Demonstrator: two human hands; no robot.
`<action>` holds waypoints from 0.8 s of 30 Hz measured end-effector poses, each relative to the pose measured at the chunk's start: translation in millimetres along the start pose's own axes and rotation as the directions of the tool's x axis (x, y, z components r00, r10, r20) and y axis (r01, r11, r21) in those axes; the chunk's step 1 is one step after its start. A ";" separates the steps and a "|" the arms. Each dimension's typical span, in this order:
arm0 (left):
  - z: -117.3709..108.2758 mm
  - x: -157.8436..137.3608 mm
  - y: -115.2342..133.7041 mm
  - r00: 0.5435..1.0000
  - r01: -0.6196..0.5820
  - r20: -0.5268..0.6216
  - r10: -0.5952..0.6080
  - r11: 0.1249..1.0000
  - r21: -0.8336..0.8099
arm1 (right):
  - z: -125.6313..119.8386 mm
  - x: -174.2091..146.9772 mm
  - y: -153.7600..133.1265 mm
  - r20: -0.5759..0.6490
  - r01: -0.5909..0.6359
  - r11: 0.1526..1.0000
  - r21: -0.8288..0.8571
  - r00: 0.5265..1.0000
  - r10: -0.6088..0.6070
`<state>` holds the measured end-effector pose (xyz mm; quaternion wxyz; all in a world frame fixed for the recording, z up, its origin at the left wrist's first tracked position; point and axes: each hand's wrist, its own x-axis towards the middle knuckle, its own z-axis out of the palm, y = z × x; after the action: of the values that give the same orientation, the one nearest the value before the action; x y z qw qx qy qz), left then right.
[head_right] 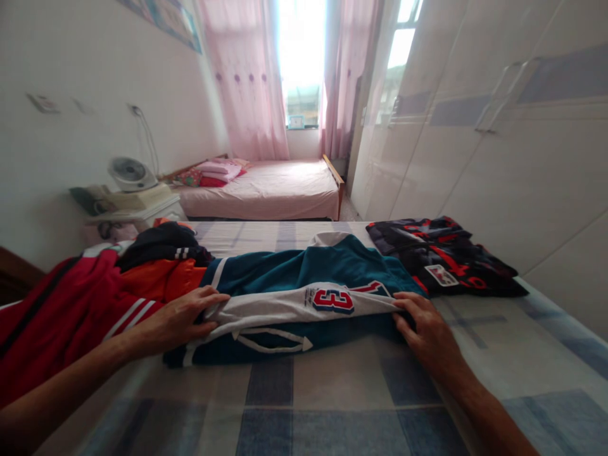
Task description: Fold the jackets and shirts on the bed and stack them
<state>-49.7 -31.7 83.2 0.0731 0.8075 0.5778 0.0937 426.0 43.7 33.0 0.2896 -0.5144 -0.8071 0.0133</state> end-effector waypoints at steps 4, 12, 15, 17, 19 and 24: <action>-3.4 5.2 2.9 0.999 0.046 -0.016 -0.046 0.999 0.006 | -1.8 5.1 -4.9 -0.015 -0.025 0.999 -0.025 1.000 0.025; -23.3 7.3 15.7 0.832 0.065 -0.487 0.267 0.825 0.562 | -14.2 30.6 -15.9 -0.231 -0.238 0.971 0.010 0.945 0.234; 3.0 -16.6 7.3 0.873 -0.176 -0.280 0.399 0.793 0.583 | -12.5 21.8 -8.4 -0.186 -0.238 0.971 0.022 0.953 0.238; 19.6 -33.2 1.6 0.884 -0.252 -0.217 0.414 0.813 0.525 | -11.2 11.0 -3.3 -0.129 -0.234 0.972 0.019 0.964 0.235; 27.2 -46.6 -2.6 0.894 -0.231 -0.245 0.375 0.855 0.465 | -12.3 -0.6 -0.9 -0.100 -0.215 0.977 0.013 0.972 0.215; 27.5 -63.8 -7.5 0.916 -0.261 -0.162 0.367 0.853 0.452 | -15.9 -21.7 0.4 0.041 0.137 0.972 -0.188 0.990 -0.132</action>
<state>-70.2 -89.9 50.6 -0.1906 0.8703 0.4479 0.0756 440.6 21.3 36.2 0.2277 -0.4836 -0.8417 -0.0763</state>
